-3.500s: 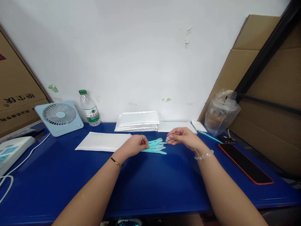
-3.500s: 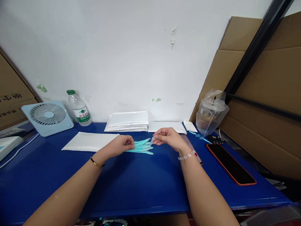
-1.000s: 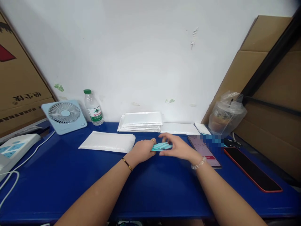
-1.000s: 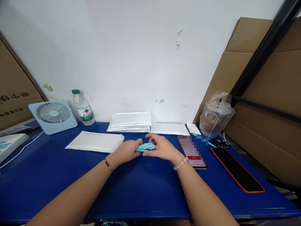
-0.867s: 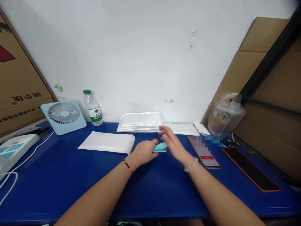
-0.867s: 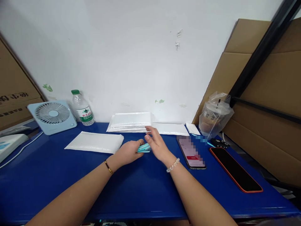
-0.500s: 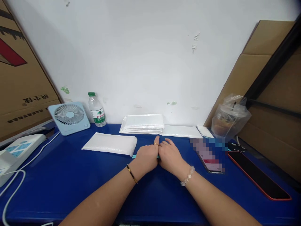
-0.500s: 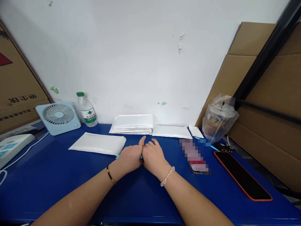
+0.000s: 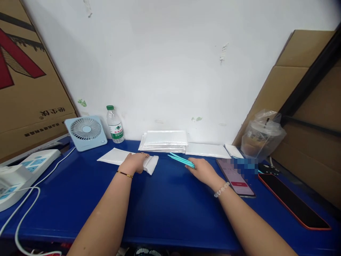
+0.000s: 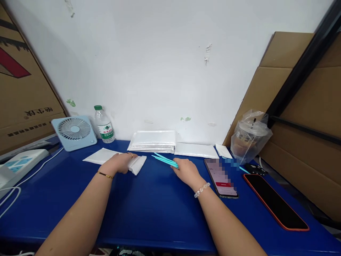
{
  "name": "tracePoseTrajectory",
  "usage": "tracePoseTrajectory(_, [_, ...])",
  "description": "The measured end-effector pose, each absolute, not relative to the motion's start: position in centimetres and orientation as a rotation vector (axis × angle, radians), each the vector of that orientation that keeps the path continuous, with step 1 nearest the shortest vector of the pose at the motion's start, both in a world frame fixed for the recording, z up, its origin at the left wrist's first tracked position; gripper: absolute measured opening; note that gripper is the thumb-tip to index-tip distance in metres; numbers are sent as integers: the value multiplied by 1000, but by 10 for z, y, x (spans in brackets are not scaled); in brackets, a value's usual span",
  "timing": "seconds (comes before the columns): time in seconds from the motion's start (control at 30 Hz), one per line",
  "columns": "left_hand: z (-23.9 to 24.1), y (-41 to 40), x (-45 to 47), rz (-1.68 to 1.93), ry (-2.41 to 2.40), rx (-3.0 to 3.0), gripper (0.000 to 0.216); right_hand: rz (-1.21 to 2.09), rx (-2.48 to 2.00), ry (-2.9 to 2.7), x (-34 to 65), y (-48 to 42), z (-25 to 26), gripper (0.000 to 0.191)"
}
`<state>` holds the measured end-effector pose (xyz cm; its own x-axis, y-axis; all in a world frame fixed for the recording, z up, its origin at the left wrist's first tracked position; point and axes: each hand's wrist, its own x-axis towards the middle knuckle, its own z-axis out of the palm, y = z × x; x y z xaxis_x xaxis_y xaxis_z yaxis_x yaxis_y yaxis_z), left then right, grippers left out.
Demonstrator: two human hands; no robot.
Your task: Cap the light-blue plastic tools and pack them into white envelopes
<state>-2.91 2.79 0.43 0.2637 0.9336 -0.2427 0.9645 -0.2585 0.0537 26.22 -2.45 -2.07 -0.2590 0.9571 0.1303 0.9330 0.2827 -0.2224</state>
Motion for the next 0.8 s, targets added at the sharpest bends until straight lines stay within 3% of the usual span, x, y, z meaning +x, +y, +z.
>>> tracePoseTrajectory(0.13, [23,16,-28,255,1659,2393,39,278,-1591,-2222,270,-26,-15,22])
tracePoseTrajectory(0.23, [41,2,-20,482,1431,2355,45,394,-1463,-2136,278,-25,-10,25])
tracePoseTrajectory(0.47, [30,0,25,461,1071,2478,41,463,-1415,-2030,297,-22,-3,28])
tracePoseTrajectory(0.53, [20,4,29,432,1144,2618,50,470,-1418,-2091,301,-22,-3,29])
tracePoseTrajectory(0.7, [3,11,10,-62,1393,2604,119,230,-1589,-2275,304,-19,-8,21])
tracePoseTrajectory(0.8, [-1,13,1,-219,1520,2487,124,80,-1675,-2371,298,-17,-15,17])
